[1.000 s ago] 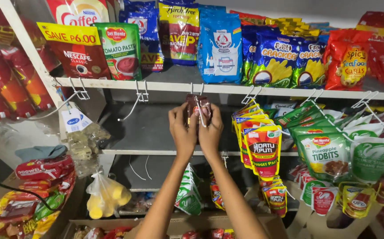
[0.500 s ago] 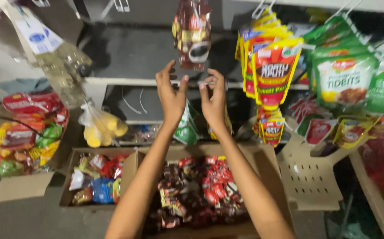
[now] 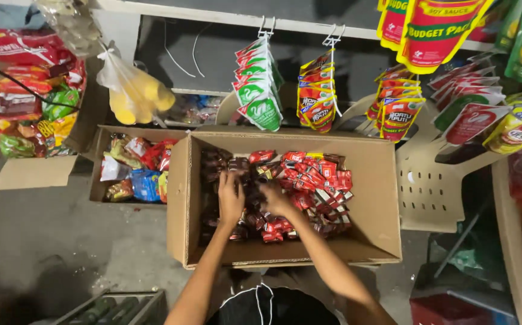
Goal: Stocking and organizing various snack packets and coffee sachets on store shelves.
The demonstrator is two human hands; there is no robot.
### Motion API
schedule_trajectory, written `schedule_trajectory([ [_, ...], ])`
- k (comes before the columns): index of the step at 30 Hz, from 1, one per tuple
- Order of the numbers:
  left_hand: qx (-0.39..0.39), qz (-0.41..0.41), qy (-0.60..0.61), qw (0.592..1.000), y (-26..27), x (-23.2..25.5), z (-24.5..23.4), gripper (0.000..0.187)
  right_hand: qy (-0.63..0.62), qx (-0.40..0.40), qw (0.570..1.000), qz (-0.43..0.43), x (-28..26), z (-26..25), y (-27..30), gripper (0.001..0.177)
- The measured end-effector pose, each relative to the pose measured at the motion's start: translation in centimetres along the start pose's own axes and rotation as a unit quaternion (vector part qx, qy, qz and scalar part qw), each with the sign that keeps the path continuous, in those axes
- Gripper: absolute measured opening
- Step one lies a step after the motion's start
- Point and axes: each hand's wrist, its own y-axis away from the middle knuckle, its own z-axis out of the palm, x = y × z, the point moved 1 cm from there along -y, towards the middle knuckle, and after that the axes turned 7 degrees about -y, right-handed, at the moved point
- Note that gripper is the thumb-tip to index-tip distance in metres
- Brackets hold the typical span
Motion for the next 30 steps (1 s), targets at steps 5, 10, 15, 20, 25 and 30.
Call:
schedule_trajectory([
  [5, -0.126, -0.112, -0.112, 0.979, 4.5, -4.2, -0.4, 0.041, 0.262, -0.247, 0.903, 0.236, -5.8, 0.8, 4.4, 0.094],
  [10, -0.148, -0.082, -0.135, 0.976, 5.7, -7.0, 0.5, 0.04, 0.15, -0.103, 0.974, 0.138, 2.6, 2.4, 4.4, 0.076],
  [15, -0.209, -0.03, -0.131, 0.969, 4.4, -3.4, -0.5, 0.057, 0.043, 0.007, 0.994, 0.098, -2.3, -2.0, 3.9, 0.038],
  [20, -0.225, 0.028, -0.034, 0.973, 4.0, -2.4, 1.4, 0.086, -0.032, -0.029, 0.999, 0.005, -8.5, -5.3, 3.2, 0.012],
  [25, -0.311, -0.173, 0.2, 0.913, 5.0, -3.5, 4.3, 0.079, -0.097, 0.014, 0.995, 0.002, -9.4, -6.1, 2.5, 0.016],
  [30, -0.283, -0.175, 0.211, 0.919, 4.7, -2.4, 4.1, 0.073, -0.126, 0.064, 0.99, 0.023, -9.7, -5.3, 2.0, 0.021],
])
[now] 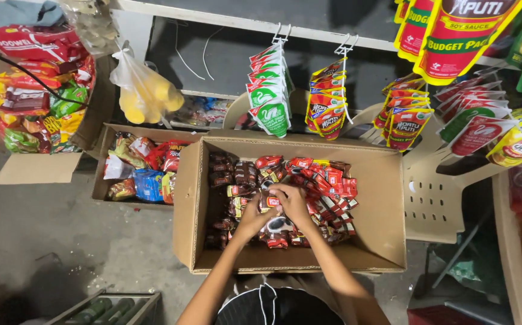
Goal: Stocking and organizing various snack packets and coffee sachets on store shelves.
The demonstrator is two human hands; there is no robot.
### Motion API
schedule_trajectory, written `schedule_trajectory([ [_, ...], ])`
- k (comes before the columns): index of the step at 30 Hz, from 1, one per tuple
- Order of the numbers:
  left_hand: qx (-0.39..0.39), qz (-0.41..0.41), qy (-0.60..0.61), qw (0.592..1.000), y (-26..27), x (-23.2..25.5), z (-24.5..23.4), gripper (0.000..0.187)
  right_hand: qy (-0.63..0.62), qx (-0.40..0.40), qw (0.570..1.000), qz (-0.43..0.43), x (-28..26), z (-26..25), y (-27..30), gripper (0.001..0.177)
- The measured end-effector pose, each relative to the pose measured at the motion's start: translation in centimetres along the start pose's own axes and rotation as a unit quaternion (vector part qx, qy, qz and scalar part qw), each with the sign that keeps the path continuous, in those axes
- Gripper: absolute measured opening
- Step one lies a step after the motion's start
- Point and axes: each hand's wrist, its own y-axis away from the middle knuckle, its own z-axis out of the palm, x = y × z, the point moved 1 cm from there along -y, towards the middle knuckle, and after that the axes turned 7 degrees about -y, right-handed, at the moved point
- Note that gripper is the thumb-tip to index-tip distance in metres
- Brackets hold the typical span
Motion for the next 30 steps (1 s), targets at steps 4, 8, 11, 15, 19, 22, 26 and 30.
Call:
schedule_trajectory([
  [4, 0.129, 0.051, -0.034, 0.99, 1.2, 3.6, -1.1, 0.069, 0.024, 0.072, 0.997, -0.019, -0.1, 1.4, -0.5, 0.019],
  [8, 0.26, 0.188, -0.077, 0.944, 2.9, 7.0, -2.5, 0.08, -0.002, 0.176, 0.984, 0.0, -0.3, 2.0, -1.6, 0.017],
  [11, 0.219, 0.015, -0.065, 0.973, 3.3, 6.6, -3.1, 0.053, -0.027, 0.174, 0.984, -0.004, -0.4, 1.8, -2.5, 0.016],
  [15, 0.24, 0.089, -0.069, 0.964, 2.3, 4.6, -3.5, 0.033, -0.058, 0.167, 0.984, -0.027, 0.7, 1.9, -4.1, 0.014],
  [19, 0.207, -0.03, 0.061, 0.976, 1.3, 1.9, -4.0, 0.029, -0.123, 0.157, 0.979, -0.041, 0.2, 2.6, -5.0, 0.015],
  [22, 0.196, 0.043, 0.184, 0.962, 1.5, 3.7, -4.4, 0.033, -0.173, 0.173, 0.969, -0.037, -0.1, 2.7, -5.2, 0.015],
  [26, 0.254, -0.012, -0.071, 0.964, 2.5, 7.8, -5.1, 0.043, -0.06, 0.146, 0.985, -0.072, -2.6, 3.0, -3.8, 0.017],
  [30, 0.221, -0.01, -0.179, 0.959, 2.5, 8.5, -5.6, 0.049, -0.043, 0.105, 0.991, -0.078, -4.9, 4.2, -3.1, 0.016],
])
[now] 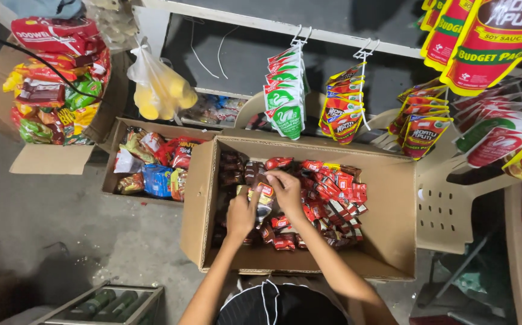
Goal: Stocking and organizing various snack packets and coffee sachets on store shelves.
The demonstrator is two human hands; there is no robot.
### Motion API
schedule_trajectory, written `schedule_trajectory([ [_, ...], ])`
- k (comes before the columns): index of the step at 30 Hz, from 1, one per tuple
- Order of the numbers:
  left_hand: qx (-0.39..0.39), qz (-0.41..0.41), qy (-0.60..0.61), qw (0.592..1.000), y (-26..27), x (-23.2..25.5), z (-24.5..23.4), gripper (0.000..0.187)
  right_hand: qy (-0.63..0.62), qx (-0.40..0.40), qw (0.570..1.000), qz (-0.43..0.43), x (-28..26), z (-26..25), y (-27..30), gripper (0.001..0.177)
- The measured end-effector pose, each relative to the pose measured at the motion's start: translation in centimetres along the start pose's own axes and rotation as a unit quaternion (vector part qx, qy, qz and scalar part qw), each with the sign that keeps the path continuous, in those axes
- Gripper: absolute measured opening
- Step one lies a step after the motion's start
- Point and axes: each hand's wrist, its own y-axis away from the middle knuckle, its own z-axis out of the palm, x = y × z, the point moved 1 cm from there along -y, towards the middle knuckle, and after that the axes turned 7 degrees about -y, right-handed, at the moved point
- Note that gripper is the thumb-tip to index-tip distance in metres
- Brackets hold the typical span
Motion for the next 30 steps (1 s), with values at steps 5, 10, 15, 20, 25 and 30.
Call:
schedule_trajectory([
  [5, 0.016, -0.153, -0.046, 0.987, -0.2, -3.9, -0.4, 0.049, -0.093, -0.135, 0.949, 0.27, 18.0, 0.5, 4.0, 0.023],
  [10, 0.06, -0.122, 0.068, 0.988, -0.5, -6.9, -0.1, 0.048, 0.385, -0.38, 0.816, 0.204, 16.4, 1.0, 9.2, 0.043],
  [15, 0.094, -0.004, 0.122, 0.988, -0.3, -6.2, -0.7, 0.057, 0.324, -0.296, 0.881, 0.18, 16.5, -1.1, 6.9, 0.021],
  [20, -0.037, 0.087, 0.166, 0.982, -1.1, -2.7, -3.2, 0.055, 0.113, -0.307, 0.945, 0.0, 11.4, -5.5, 0.9, 0.015],
  [25, -0.092, 0.075, 0.188, 0.975, -3.3, -2.0, -3.4, 0.048, 0.133, -0.22, 0.963, 0.082, -4.4, -9.4, -3.6, 0.014],
  [30, -0.126, 0.095, 0.073, 0.985, -4.0, 2.5, -2.9, 0.04, 0.148, -0.176, 0.972, -0.056, -16.1, -11.4, -5.6, 0.023],
])
